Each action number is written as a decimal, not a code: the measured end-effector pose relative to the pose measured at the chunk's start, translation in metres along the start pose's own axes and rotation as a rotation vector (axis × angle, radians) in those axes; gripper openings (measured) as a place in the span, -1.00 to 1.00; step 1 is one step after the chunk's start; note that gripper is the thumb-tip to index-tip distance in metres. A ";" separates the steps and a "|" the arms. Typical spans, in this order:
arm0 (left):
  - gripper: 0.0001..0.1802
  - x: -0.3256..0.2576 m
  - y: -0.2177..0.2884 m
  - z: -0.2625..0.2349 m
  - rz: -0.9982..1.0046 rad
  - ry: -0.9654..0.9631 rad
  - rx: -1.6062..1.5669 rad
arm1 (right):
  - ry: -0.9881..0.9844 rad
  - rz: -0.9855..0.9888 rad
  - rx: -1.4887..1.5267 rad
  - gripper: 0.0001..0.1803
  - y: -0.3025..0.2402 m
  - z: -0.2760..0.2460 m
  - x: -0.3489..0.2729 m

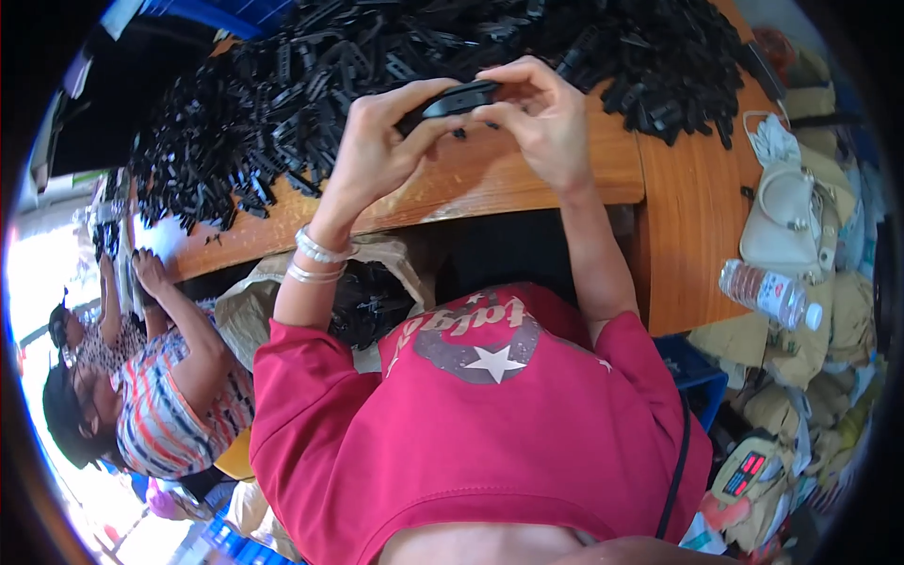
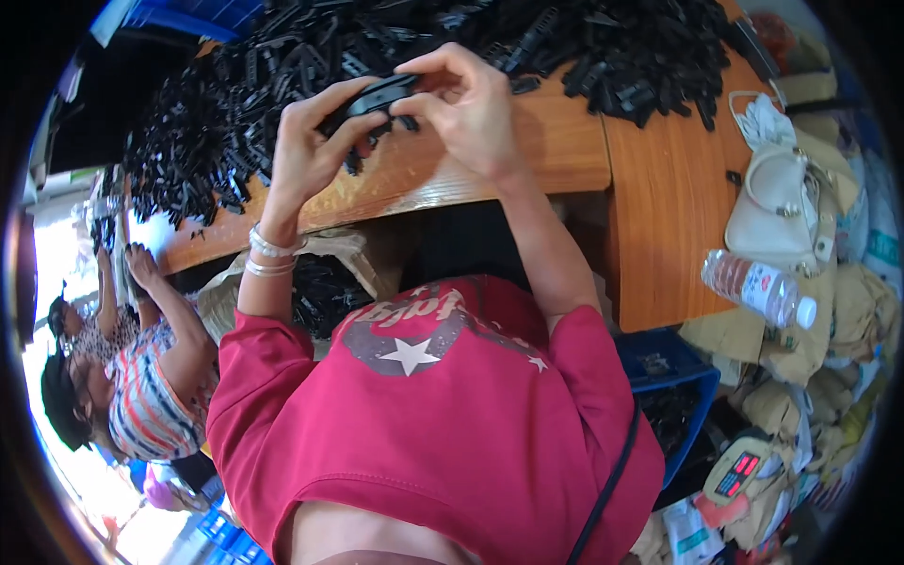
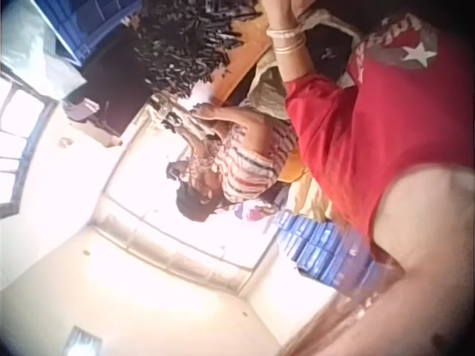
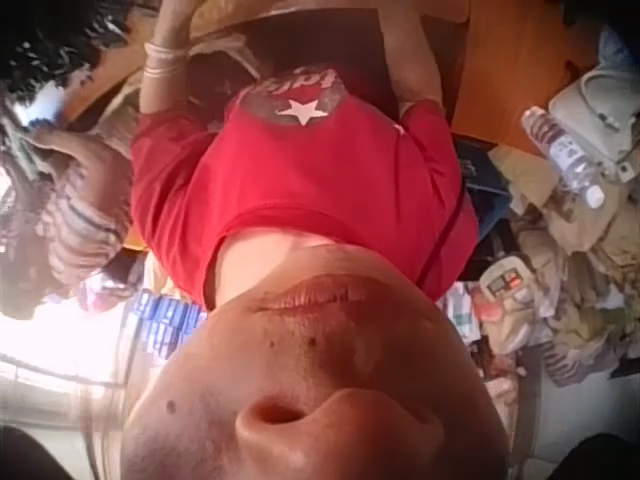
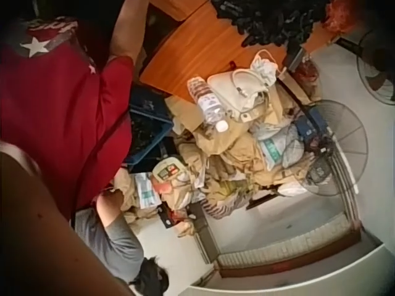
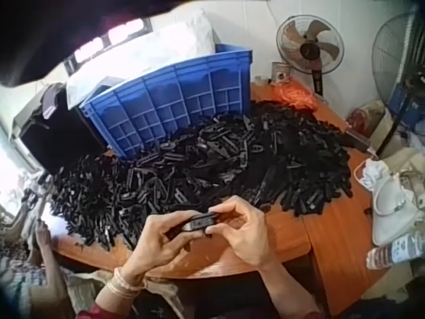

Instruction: Inspecting and sorting black plastic clips on a wooden workstation in a factory-like environment.

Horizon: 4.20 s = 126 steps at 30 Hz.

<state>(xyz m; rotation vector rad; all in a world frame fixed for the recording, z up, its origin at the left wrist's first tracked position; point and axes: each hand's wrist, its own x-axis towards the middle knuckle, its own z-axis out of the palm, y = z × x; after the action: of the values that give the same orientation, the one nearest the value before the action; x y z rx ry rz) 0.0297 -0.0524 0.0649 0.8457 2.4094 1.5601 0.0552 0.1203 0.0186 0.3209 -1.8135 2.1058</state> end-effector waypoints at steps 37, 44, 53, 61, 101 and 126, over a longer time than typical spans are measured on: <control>-0.87 0.049 -0.082 -0.062 0.247 0.641 0.725 | 0.393 0.190 -0.196 -0.80 0.026 -0.085 -0.019; -0.71 0.021 -0.020 -0.006 -0.188 0.184 -0.524 | 0.040 0.090 0.025 -0.78 -0.008 -0.011 0.006; -0.61 0.003 -0.003 0.010 -0.027 0.067 -0.021 | 0.006 -0.127 -0.072 -0.72 -0.005 -0.002 0.002; -0.65 0.004 -0.008 0.014 -0.004 -0.013 0.113 | 0.009 0.072 -0.056 -0.77 0.005 -0.014 -0.003; -0.83 0.050 -0.037 -0.025 -0.172 -0.062 -0.598 | -0.050 0.036 -0.199 -0.86 -0.007 -0.042 0.007; -0.66 0.028 -0.012 0.008 -0.090 -0.157 -0.049 | 0.012 -0.041 -0.403 -0.84 0.003 -0.038 -0.002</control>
<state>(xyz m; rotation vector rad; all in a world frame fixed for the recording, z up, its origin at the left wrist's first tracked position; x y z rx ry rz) 0.0057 -0.0345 0.0556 0.8066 2.2580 1.4569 0.0574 0.1573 0.0092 0.2360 -2.1441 1.6571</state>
